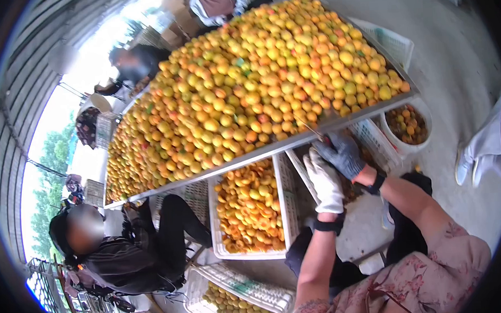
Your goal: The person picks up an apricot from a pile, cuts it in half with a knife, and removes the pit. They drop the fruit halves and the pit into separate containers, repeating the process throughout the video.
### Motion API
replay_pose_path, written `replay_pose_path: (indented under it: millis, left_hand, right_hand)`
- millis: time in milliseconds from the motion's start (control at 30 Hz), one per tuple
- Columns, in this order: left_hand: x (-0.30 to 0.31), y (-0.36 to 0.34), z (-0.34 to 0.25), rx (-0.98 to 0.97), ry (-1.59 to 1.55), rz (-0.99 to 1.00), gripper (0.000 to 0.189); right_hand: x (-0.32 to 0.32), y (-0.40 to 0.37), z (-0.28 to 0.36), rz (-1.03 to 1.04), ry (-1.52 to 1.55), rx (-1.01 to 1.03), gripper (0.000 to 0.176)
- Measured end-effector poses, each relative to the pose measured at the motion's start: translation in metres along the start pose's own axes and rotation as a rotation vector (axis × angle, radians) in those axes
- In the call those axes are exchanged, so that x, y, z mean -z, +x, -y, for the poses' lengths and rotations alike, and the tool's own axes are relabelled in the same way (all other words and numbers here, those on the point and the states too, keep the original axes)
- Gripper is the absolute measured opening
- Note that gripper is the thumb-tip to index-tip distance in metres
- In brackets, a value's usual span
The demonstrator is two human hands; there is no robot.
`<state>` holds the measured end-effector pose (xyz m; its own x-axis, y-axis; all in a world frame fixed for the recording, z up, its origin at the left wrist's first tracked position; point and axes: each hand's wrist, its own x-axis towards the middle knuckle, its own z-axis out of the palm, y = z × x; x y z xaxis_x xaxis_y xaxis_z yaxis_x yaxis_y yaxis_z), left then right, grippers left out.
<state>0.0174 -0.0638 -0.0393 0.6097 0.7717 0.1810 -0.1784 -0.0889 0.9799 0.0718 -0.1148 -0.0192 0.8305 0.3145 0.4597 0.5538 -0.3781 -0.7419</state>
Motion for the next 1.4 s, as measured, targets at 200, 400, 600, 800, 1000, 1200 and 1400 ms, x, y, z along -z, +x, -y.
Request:
replay_pose_path:
  millis: [200,400,600,800,1000,1200,1400]
  left_hand:
    - [0.017,0.004,0.011,0.529,-0.624,0.116,0.036]
    - [0.044,0.017,-0.015,0.689,-0.767,0.325,0.032]
    - [0.051,0.016,-0.049,0.525,-0.85,0.404,0.039]
    - [0.078,0.016,-0.04,0.523,-0.871,0.427,0.047]
    - [0.089,0.017,-0.044,0.536,-0.7,0.349,0.042]
    - [0.09,0.013,-0.031,0.437,-0.562,0.103,0.036]
    - [0.101,0.024,-0.045,0.543,-0.723,0.233,0.046]
  right_hand:
    - [0.0,0.001,0.002,0.156,-0.021,0.229,0.026]
    - [-0.01,-0.001,0.0,0.234,0.363,-0.044,0.023]
    - [0.007,0.004,0.003,0.228,1.169,-0.559,0.022]
    - [0.013,0.008,-0.007,0.809,1.723,-0.521,0.021]
    - [0.004,0.003,0.026,0.498,0.46,0.123,0.04]
    - [0.014,-0.007,0.043,0.452,0.144,0.448,0.029]
    - [0.014,-0.016,0.039,0.514,0.599,0.099,0.023]
